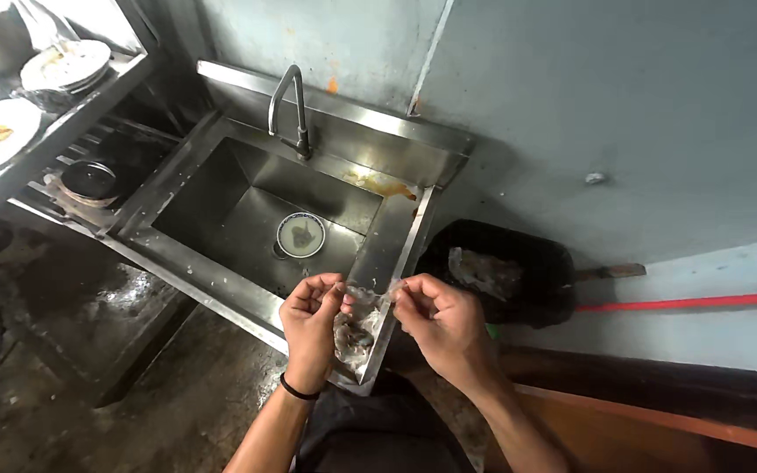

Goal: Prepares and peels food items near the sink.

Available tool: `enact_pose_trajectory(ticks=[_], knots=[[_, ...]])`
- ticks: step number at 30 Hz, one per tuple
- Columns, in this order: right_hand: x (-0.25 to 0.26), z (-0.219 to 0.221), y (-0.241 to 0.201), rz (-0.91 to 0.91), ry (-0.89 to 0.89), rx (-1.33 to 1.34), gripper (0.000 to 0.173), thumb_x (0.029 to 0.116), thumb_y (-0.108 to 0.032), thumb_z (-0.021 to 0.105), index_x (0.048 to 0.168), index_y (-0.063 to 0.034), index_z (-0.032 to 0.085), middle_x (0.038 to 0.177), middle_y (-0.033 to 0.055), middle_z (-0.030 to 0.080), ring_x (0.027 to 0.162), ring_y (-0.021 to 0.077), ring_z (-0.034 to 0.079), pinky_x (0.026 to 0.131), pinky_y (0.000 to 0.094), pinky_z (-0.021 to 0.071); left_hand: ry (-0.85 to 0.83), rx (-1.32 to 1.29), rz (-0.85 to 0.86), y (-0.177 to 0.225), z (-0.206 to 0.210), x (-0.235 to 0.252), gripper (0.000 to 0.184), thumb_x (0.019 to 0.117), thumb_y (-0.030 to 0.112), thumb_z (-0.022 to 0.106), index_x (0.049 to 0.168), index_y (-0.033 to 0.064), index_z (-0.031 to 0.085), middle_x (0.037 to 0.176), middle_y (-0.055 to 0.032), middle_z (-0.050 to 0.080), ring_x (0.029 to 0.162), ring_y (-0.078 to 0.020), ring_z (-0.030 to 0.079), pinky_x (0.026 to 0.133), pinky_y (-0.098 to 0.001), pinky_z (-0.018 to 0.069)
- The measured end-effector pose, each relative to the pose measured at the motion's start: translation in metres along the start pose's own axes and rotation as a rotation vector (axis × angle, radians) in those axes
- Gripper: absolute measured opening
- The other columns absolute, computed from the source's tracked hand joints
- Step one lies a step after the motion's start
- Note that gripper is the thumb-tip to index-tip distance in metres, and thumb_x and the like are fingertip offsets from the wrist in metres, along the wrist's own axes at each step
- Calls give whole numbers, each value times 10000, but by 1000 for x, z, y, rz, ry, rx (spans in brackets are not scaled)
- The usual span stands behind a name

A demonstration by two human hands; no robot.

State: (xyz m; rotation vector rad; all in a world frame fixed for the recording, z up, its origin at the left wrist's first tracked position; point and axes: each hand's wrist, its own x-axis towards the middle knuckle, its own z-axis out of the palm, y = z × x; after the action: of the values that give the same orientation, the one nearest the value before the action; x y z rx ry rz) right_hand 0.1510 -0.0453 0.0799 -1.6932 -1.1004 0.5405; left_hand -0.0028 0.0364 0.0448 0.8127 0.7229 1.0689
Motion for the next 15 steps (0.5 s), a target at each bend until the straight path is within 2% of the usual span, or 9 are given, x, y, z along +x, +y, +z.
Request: enact_pose_trajectory(ticks=[3, 5, 7, 9, 11, 13, 14, 15], knots=[[-2, -1, 0, 35, 5, 70, 85, 900, -182, 640, 940, -159, 711, 688, -29, 659, 514, 103, 612, 459, 257, 548, -7, -62, -54, 2, 0, 2, 135, 987, 28, 624, 1089, 25, 711, 900, -111, 697, 695, -130, 660, 671, -283, 590], [-3, -3, -1, 51, -9, 68, 94, 933, -200, 639, 970, -160, 717, 716, -17, 680, 540, 122, 638, 482, 269, 570, -30, -81, -78, 1, 0, 2, 141, 996, 48, 610, 1089, 33, 714, 896, -110, 690, 696, -130, 654, 673, -283, 585], [-1, -8, 1, 29, -38, 6, 118, 977, -226, 637, 1026, -169, 727, 795, -40, 705, 599, 101, 664, 531, 258, 596, -51, -83, -85, 3, -1, 3, 152, 1006, 56, 588, 1088, 39, 715, 907, -120, 692, 702, -135, 655, 673, -284, 583], [8, -29, 10, 49, -89, -57, 155, 995, -193, 624, 1080, -150, 747, 917, -38, 718, 678, 96, 688, 608, 275, 628, -63, -65, -78, 7, -1, 3, 172, 1004, 54, 565, 1081, 49, 718, 915, -117, 703, 704, -131, 664, 671, -283, 590], [25, -69, 33, 186, -97, -124, 155, 1026, -157, 621, 1111, -100, 737, 942, 20, 746, 742, 146, 729, 686, 343, 650, -95, -61, -54, 9, -2, 4, 162, 990, 63, 580, 1070, 68, 720, 928, -114, 706, 718, -134, 671, 684, -291, 596], [42, -115, 80, 362, 13, -322, 190, 1037, -119, 608, 1174, -37, 711, 1025, 122, 741, 851, 243, 740, 793, 461, 635, -139, -78, -23, 9, -4, 5, 137, 973, 74, 626, 1062, 80, 730, 939, -122, 711, 721, -139, 678, 686, -292, 599], [46, -136, 109, 445, 91, -507, 211, 1007, -80, 634, 1188, 11, 691, 1083, 201, 717, 925, 338, 725, 833, 556, 604, -166, -85, -17, 8, -6, 4, 125, 965, 84, 647, 1054, 87, 734, 950, -123, 711, 725, -140, 678, 685, -293, 597], [46, -152, 131, 546, 141, -693, 260, 947, -29, 662, 1177, 92, 646, 1154, 314, 647, 1020, 472, 664, 857, 674, 537, -192, -83, -13, 8, -7, 3, 113, 955, 99, 668, 1041, 97, 741, 965, -120, 715, 729, -139, 680, 684, -294, 596]])
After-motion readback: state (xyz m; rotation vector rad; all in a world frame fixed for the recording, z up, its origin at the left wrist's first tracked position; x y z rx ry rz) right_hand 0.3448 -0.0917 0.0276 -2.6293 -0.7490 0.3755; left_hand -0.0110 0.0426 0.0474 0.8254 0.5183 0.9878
